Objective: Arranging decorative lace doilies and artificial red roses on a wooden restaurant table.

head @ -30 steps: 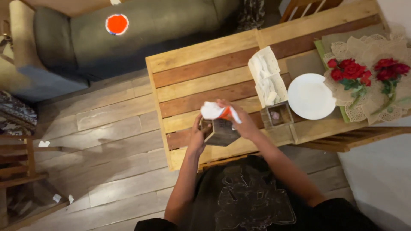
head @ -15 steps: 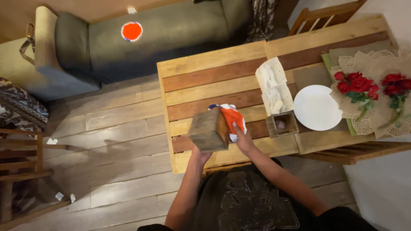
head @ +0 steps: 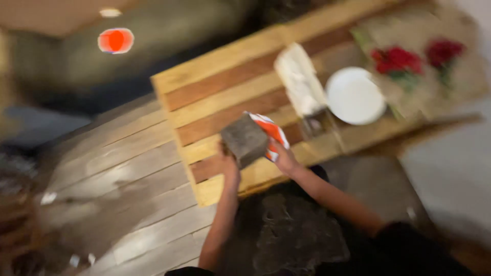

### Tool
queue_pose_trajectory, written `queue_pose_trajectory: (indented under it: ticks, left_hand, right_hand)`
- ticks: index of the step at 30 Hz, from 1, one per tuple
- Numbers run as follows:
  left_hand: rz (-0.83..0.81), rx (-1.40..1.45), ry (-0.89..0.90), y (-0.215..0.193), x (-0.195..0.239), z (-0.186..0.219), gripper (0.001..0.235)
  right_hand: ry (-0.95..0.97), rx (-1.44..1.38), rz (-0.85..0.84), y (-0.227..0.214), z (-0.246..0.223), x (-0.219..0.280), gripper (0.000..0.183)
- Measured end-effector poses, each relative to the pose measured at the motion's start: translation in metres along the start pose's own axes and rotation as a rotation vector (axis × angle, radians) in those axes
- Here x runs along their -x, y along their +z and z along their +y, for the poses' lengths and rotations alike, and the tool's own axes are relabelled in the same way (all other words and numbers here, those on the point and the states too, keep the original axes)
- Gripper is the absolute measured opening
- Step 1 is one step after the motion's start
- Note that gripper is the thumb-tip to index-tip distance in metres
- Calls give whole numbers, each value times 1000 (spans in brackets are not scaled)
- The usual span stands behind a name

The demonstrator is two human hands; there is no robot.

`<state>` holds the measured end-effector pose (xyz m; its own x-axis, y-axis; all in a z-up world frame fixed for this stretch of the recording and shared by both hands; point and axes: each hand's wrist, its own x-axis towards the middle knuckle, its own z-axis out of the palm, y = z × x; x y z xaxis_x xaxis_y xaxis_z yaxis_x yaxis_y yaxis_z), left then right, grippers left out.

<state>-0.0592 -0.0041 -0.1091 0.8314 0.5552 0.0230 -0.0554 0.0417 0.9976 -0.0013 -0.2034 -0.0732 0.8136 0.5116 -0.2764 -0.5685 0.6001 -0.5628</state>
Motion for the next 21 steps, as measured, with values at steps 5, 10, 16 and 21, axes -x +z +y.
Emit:
queue_pose_trajectory:
  ticks: [5,10,16,21]
  left_hand:
    - [-141,166,-72,21,-14,58,46]
    - [-456,180,-293,77,-9,75,49]
    - [-453,337,-559,120,-3,-15,37]
    - [-303,489,-609,157,-2,36,42]
  right_hand:
    - [-115,19,116,-14,-17,22,50]
    - [-569,1239,225,-90,-23,48,51]
    - [-190,-259,329,-38,-68,59,60]
    - [-189,-230,314,-19,-89,66,56]
